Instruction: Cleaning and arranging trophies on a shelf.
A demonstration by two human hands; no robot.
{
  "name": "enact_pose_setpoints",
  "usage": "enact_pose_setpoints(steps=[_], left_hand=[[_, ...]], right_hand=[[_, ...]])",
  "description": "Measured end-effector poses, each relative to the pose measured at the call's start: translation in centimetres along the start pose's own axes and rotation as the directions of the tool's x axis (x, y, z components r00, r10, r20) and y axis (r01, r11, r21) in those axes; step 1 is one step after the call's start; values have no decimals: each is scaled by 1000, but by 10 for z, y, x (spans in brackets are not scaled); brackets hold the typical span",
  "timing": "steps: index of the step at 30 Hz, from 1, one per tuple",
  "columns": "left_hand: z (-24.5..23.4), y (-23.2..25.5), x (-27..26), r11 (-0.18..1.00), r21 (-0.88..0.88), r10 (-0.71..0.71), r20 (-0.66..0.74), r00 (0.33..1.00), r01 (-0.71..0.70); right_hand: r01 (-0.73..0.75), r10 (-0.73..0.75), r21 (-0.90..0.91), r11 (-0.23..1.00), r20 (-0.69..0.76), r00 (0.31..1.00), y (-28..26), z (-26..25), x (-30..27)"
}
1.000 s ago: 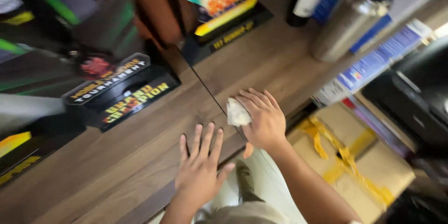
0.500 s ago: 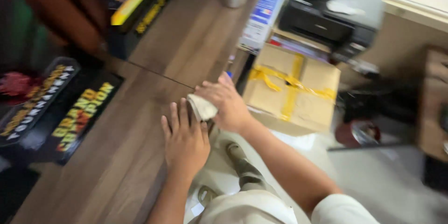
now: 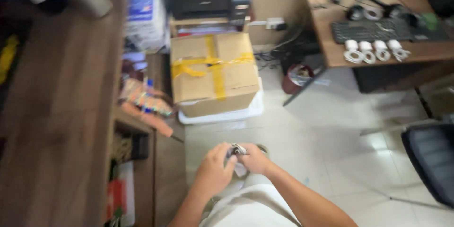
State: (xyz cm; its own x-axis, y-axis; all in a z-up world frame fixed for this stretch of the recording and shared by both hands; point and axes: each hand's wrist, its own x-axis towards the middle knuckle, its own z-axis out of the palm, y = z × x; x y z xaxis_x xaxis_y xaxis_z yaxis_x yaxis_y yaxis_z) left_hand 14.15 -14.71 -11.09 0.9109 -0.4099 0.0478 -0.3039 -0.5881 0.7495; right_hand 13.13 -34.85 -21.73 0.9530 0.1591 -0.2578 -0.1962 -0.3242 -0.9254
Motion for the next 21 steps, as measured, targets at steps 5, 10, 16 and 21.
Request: enact_pose_setpoints(steps=[5, 10, 16, 21], left_hand=[[36, 56, 33, 973, -224, 6, 250, 968, 52], [109, 84, 91, 960, -264, 12, 382, 924, 97], [166, 158, 172, 986, -144, 151, 598, 787, -80], [195, 183, 250, 303, 69, 442, 874, 204, -950]], right_hand=[[-84, 28, 451, 889, 129, 991, 13, -49, -29], [-85, 58, 409, 909, 79, 995, 50, -124, -58], [-133, 173, 420, 898, -58, 983, 84, -238, -75], [-108, 203, 339, 934, -257, 945, 95, -293, -96]])
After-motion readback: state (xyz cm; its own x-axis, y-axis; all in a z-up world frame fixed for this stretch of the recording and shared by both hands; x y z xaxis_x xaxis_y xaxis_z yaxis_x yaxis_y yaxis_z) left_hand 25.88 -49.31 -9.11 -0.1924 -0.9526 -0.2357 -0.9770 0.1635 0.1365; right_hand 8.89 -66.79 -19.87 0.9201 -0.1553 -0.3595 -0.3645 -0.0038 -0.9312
